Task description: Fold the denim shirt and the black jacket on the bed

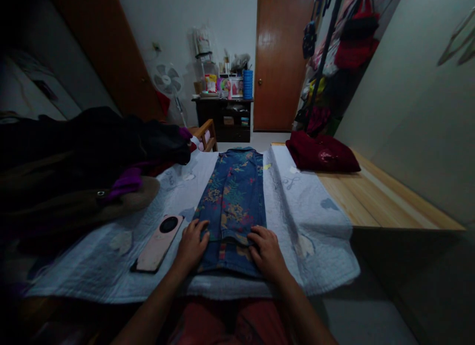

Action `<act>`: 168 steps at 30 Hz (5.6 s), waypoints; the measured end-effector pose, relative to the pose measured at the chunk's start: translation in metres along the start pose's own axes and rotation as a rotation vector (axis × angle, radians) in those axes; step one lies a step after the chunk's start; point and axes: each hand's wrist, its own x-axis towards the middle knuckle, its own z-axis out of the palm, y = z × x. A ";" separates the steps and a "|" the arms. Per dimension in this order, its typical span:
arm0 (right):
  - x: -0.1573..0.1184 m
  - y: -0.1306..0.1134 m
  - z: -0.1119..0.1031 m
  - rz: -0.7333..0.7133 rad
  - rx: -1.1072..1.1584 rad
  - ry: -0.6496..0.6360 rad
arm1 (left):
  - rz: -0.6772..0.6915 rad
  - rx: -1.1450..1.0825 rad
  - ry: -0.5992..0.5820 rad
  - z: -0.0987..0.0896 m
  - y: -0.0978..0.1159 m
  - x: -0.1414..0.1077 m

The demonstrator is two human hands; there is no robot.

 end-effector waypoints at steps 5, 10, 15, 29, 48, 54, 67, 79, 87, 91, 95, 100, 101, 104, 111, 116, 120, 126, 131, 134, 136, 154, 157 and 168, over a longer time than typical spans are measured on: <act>0.000 0.001 0.001 0.008 -0.008 -0.007 | 0.074 0.044 0.137 -0.006 0.011 -0.011; 0.000 0.001 0.000 0.006 -0.009 -0.016 | 0.427 -0.093 -0.014 -0.017 0.028 -0.019; 0.004 -0.014 -0.012 0.022 -0.043 -0.105 | 0.590 -0.300 -0.254 -0.016 0.032 -0.017; 0.002 -0.042 -0.020 -0.120 -0.036 -0.415 | 0.629 -0.393 -0.567 -0.033 0.013 -0.007; 0.025 -0.056 -0.020 -0.130 -0.157 -0.421 | 0.642 -0.277 -0.485 -0.035 0.026 -0.014; 0.041 -0.056 -0.029 -0.063 -0.216 -0.486 | 0.625 -0.248 -0.467 -0.032 0.026 -0.018; 0.046 -0.062 -0.036 -0.026 -0.222 -0.508 | 0.515 -0.226 -0.400 -0.034 0.034 -0.011; 0.041 -0.092 -0.013 0.087 -0.409 -0.403 | 0.493 -0.317 -0.394 -0.025 0.018 -0.002; 0.059 -0.088 -0.015 0.038 -0.249 -0.463 | 0.445 -0.233 -0.443 -0.040 0.028 0.008; 0.069 -0.080 -0.019 0.034 -0.291 -0.525 | 0.428 -0.196 -0.456 -0.044 0.031 0.013; 0.078 -0.076 -0.025 0.027 -0.345 -0.567 | 0.438 -0.195 -0.473 -0.045 0.032 0.015; 0.082 -0.076 -0.026 0.001 -0.363 -0.581 | 0.448 -0.229 -0.447 -0.042 0.033 0.014; 0.081 -0.077 -0.026 0.003 -0.365 -0.579 | 0.455 -0.239 -0.440 -0.041 0.032 0.013; 0.080 -0.080 -0.029 -0.002 -0.369 -0.568 | 0.464 -0.250 -0.427 -0.042 0.032 0.012; 0.083 -0.087 -0.045 -0.025 -0.341 -0.531 | 0.515 -0.270 -0.361 -0.051 0.036 0.014; 0.081 -0.091 -0.055 -0.022 -0.327 -0.527 | 0.535 -0.273 -0.348 -0.056 0.041 0.013; 0.079 -0.092 -0.059 -0.012 -0.315 -0.532 | 0.542 -0.275 -0.350 -0.058 0.045 0.011; 0.078 -0.088 -0.052 -0.013 -0.301 -0.552 | 0.499 -0.234 -0.390 -0.053 0.046 0.011; 0.079 -0.086 -0.040 0.021 -0.321 -0.564 | 0.466 -0.220 -0.413 -0.042 0.040 0.011; 0.082 -0.087 -0.036 0.039 -0.316 -0.582 | 0.447 -0.214 -0.421 -0.037 0.037 0.013; 0.082 -0.087 -0.036 0.042 -0.270 -0.576 | 0.437 -0.208 -0.427 -0.037 0.036 0.014; 0.006 0.015 -0.061 0.092 0.153 -0.436 | 0.336 -0.539 -0.589 -0.066 0.040 0.043; 0.016 0.008 -0.044 -0.008 0.092 -0.279 | 0.362 -0.546 -0.619 -0.065 0.038 0.042; 0.047 -0.003 -0.040 -0.059 0.392 -0.360 | 0.483 -0.518 -0.716 -0.070 0.036 0.033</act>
